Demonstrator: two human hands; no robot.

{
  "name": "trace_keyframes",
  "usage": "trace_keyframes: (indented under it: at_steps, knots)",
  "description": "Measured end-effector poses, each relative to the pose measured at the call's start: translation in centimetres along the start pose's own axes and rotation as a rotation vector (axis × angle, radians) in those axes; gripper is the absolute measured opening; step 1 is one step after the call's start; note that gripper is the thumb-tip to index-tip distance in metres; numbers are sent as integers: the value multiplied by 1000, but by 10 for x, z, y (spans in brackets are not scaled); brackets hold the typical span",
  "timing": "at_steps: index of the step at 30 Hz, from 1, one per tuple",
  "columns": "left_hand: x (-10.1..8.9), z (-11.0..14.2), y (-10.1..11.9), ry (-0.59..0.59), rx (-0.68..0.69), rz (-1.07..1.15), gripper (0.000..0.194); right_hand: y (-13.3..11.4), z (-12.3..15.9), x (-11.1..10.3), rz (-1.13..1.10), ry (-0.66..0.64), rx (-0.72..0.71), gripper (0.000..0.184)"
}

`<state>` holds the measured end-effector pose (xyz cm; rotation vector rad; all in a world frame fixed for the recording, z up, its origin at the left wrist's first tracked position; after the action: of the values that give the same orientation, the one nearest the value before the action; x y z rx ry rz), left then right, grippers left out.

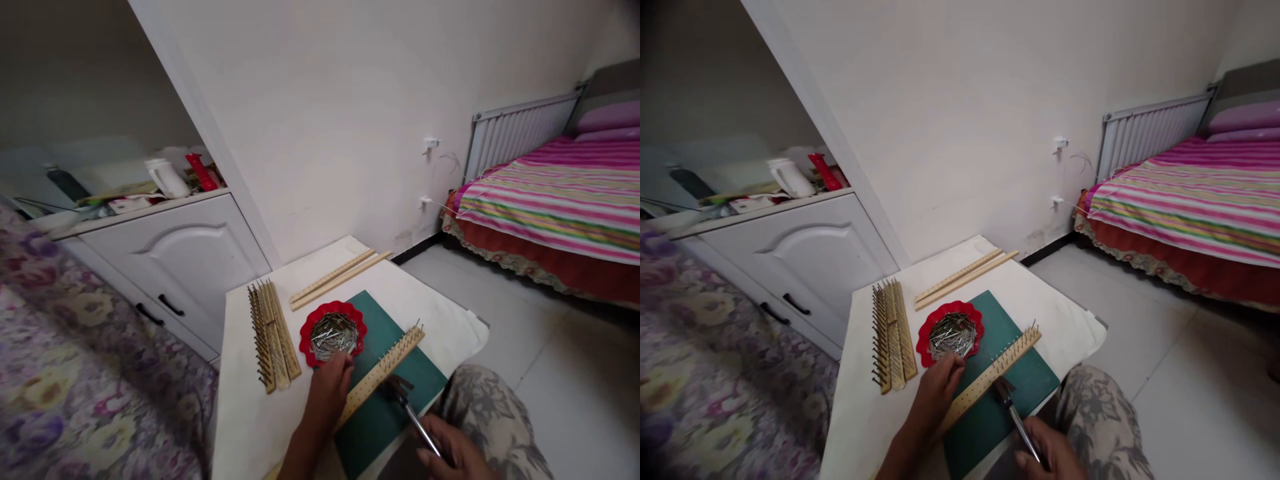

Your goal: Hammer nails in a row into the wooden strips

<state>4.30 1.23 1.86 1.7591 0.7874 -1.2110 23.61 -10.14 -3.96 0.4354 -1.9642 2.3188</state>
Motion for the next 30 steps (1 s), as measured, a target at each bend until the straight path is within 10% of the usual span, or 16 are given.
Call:
trace_keyframes:
  at_steps: [10,21,25,30]
  knots:
    - [41,44,74,-164,106,467,13,-17,-13,-8,-31,145,-105,22]
    - [105,54,75,-152,-600,1452,29,-3,-12,0,-341,188,-78,36]
    - [95,47,65,-56,-573,1384,22,-8,-11,-2,-269,214,-112,36]
    - [53,20,30,184,-419,767,15,-6,-6,-7,-110,240,-3,41]
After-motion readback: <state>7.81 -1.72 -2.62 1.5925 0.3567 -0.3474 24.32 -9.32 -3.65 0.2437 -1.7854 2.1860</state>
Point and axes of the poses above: each hand's wrist, its own z-axis away from the middle knuckle, its own x-axis out of the palm, y = z × x, the point moved 4 cm from there along -z, towards the middle knuckle, and after that the axes turned 13 degrees about -z, right-handed, at the moved point
